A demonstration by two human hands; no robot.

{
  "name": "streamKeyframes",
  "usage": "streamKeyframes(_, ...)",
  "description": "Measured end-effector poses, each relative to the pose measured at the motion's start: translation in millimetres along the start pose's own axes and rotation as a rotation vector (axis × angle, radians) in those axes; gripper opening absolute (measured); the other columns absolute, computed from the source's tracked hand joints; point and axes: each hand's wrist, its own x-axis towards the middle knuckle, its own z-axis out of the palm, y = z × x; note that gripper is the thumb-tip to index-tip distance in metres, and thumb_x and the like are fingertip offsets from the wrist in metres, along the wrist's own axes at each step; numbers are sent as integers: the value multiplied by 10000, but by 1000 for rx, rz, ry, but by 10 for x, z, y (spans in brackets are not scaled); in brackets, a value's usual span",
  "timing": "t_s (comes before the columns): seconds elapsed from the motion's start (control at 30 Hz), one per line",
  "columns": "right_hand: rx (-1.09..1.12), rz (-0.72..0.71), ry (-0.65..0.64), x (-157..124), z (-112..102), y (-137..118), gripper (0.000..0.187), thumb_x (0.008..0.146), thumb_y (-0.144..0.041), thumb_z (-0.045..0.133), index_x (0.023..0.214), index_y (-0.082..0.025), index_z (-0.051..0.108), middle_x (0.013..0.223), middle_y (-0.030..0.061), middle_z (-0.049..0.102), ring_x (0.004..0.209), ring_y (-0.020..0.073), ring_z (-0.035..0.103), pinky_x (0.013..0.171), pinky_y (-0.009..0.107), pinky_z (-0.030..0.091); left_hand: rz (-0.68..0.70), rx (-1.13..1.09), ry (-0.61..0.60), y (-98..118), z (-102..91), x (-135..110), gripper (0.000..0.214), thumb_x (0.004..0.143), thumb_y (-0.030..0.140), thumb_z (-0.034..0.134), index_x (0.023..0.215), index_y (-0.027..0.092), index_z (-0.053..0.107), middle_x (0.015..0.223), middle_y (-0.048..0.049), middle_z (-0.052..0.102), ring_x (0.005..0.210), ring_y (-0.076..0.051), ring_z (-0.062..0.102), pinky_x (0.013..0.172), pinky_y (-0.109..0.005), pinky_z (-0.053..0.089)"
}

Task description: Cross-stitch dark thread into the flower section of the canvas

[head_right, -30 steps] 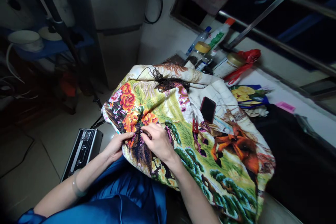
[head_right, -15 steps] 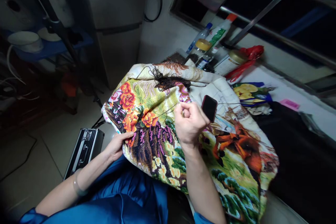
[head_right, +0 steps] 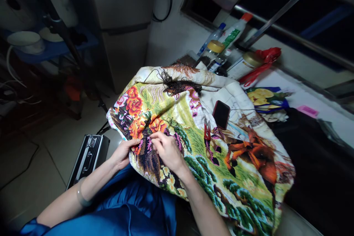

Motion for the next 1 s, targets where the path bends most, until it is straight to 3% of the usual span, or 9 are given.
streamKeyframes(0.07,-31,-28,-13,-25,113,-8,223,884,-205,494,903,-194,715,679,14,712,584,157,665,602,247,504,1,5,-1,-4,-6,5,592,503,51,784,1080,122,673,812,-89,767,925,-296,707,944,-436,517)
streamKeyframes(0.2,-144,-72,12,5,198,-3,216,868,-154,540,883,-225,743,879,28,760,761,185,724,708,250,517,-1,12,-2,1,-7,3,568,489,57,794,1042,115,679,787,-90,764,919,-293,708,933,-420,525)
streamKeyframes(0.7,-425,-79,-23,55,229,0,202,869,-147,556,888,-219,744,830,31,760,712,185,714,671,245,488,7,-2,30,-3,1,4,484,491,43,769,963,123,694,746,-80,757,902,-300,709,919,-434,528)
streamKeyframes(1.0,-339,-97,-43,75,174,8,217,872,-122,556,901,-231,742,887,18,760,775,190,721,698,247,500,-5,-18,37,5,33,-4,436,505,21,753,930,107,708,722,-88,750,865,-300,716,929,-447,522)
